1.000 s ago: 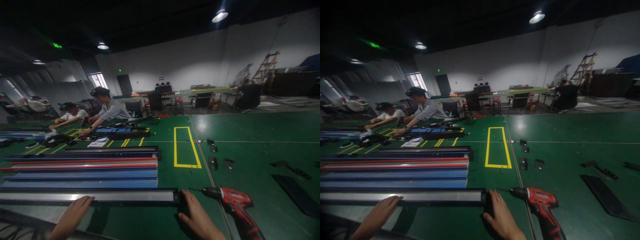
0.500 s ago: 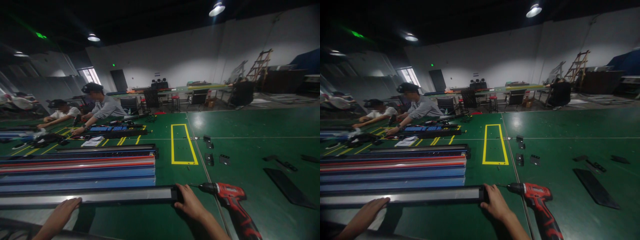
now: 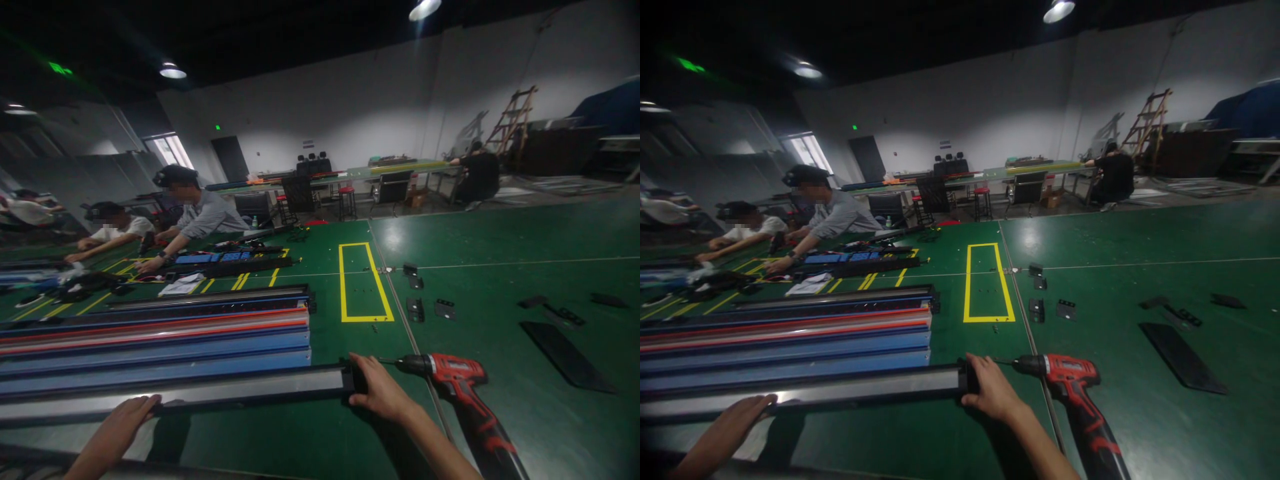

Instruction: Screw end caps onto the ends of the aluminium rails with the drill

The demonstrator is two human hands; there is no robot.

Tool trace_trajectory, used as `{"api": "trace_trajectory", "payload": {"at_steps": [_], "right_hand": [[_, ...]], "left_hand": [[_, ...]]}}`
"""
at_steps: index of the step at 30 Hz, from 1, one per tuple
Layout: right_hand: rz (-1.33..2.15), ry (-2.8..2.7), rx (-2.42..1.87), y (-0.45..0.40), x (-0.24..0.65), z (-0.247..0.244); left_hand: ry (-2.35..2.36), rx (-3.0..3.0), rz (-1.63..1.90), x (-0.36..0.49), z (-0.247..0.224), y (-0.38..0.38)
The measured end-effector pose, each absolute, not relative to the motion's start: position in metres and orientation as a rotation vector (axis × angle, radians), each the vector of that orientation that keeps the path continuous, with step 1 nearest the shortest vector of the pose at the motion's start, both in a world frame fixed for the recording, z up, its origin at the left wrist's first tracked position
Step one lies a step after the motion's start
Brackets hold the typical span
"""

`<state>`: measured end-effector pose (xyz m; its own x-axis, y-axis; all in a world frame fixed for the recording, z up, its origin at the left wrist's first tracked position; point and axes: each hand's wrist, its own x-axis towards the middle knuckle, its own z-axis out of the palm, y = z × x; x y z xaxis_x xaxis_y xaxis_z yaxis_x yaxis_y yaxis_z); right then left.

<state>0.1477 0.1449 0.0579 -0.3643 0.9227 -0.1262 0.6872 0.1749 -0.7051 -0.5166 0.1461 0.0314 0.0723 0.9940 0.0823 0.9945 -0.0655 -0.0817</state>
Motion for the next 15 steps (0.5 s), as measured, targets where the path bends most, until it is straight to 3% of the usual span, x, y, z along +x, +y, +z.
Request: {"api": "trace_trajectory", "payload": {"at_steps": [5,15], "right_hand": [[0.998,-2.155,-1.538,0.144,0.144,0.063],[1.090,-2.025,-1.535,0.141,0.141,0.051]], "left_hand": [[-2.106,-2.204,0.203,-0.537,0.033,0.140],[-2.134,-2.180,0.213,-0.521,0.055,0.145]]}}
